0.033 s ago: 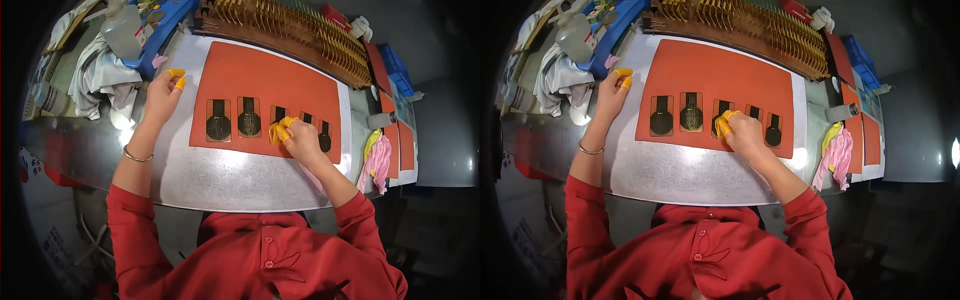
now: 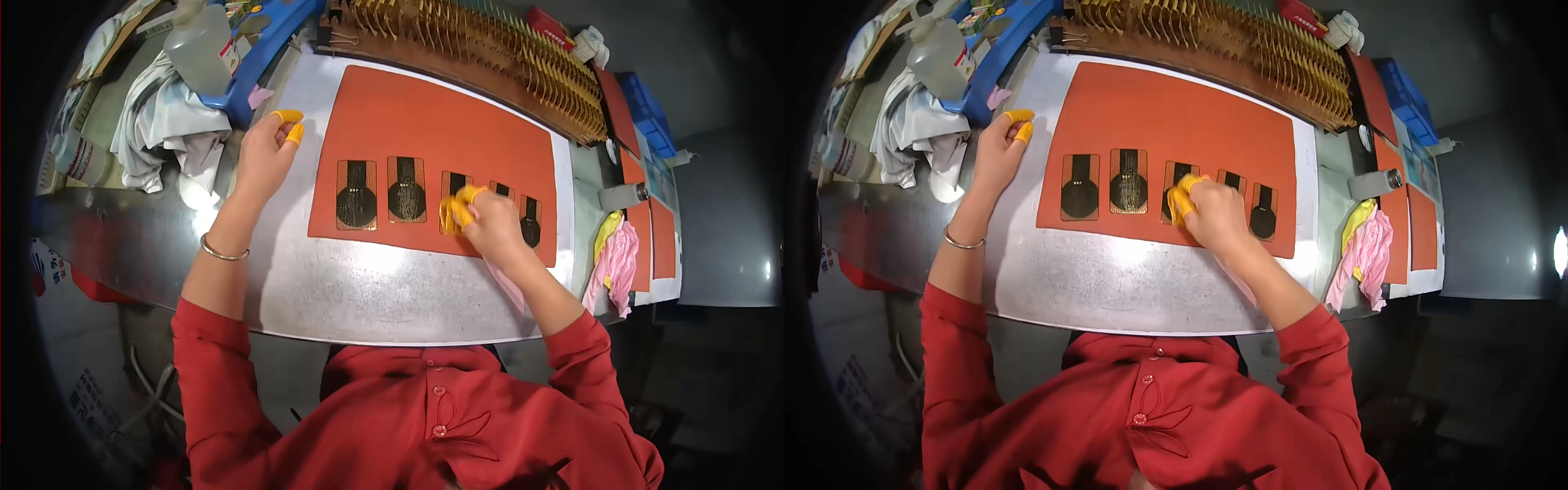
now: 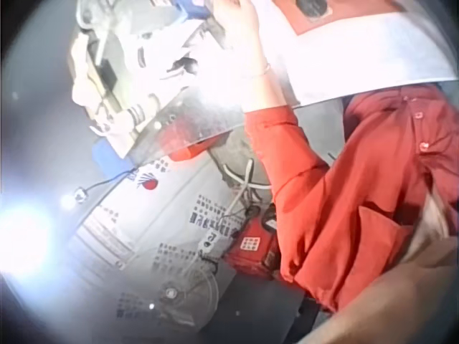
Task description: The person wipes the surface of several small, dark, bottle-shaped decorative items arranged on a red mat using a yellow cloth. The person cleans each item individually, moving from one to the next, and occasionally picks up and repositions the items to access different sides.
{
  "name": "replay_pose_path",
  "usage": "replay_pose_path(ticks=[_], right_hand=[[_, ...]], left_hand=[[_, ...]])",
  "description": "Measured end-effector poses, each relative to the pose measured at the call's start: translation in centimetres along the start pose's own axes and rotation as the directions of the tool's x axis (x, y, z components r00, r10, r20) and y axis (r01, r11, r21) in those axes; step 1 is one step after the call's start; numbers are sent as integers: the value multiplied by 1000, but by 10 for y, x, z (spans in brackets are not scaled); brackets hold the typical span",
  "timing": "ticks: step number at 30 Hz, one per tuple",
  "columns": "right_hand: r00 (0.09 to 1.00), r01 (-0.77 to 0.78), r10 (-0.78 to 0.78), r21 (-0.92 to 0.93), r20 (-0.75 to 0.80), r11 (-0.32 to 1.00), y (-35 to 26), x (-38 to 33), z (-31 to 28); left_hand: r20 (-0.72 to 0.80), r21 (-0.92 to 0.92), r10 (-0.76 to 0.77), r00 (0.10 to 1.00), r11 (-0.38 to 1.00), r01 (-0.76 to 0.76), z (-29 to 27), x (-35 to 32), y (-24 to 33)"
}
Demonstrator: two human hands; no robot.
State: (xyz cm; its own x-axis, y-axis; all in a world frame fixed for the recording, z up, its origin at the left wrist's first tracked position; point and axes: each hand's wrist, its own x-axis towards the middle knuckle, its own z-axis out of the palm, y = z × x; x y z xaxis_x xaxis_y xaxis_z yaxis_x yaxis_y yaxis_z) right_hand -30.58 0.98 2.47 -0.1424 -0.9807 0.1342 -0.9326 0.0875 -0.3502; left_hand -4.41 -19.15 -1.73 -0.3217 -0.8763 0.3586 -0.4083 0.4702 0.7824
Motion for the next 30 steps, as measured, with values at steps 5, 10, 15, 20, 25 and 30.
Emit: replay_pose_path(ticks=[5,10,15,20,25,30], right_hand=[[1000,-21,22,-57,16,998,1,11,-3],[999,-39,40,-83,3,996,3,14,-3],[1000,10,-10,-11,29,1000,-2,-10,-1],[998,20,-20,9,-52,1000,1,-15,2],[999,38,-38,6,-20,999,-3,-31,4],[997,69,-70,-30,-35,997,-6,-30,1]], left_hand=[[-47,-86,20,999,996,-24,0,-3,-6],[61,44,-33,998,999,30,-4,0,2],[9,-42,-34,999,999,35,-5,-3,2],[61,91,-2,998,996,-4,-5,-1,4],[18,-25,3,1000,1000,-3,-2,-3,-2],[26,1,3,1000,1000,-4,-4,-3,1]])
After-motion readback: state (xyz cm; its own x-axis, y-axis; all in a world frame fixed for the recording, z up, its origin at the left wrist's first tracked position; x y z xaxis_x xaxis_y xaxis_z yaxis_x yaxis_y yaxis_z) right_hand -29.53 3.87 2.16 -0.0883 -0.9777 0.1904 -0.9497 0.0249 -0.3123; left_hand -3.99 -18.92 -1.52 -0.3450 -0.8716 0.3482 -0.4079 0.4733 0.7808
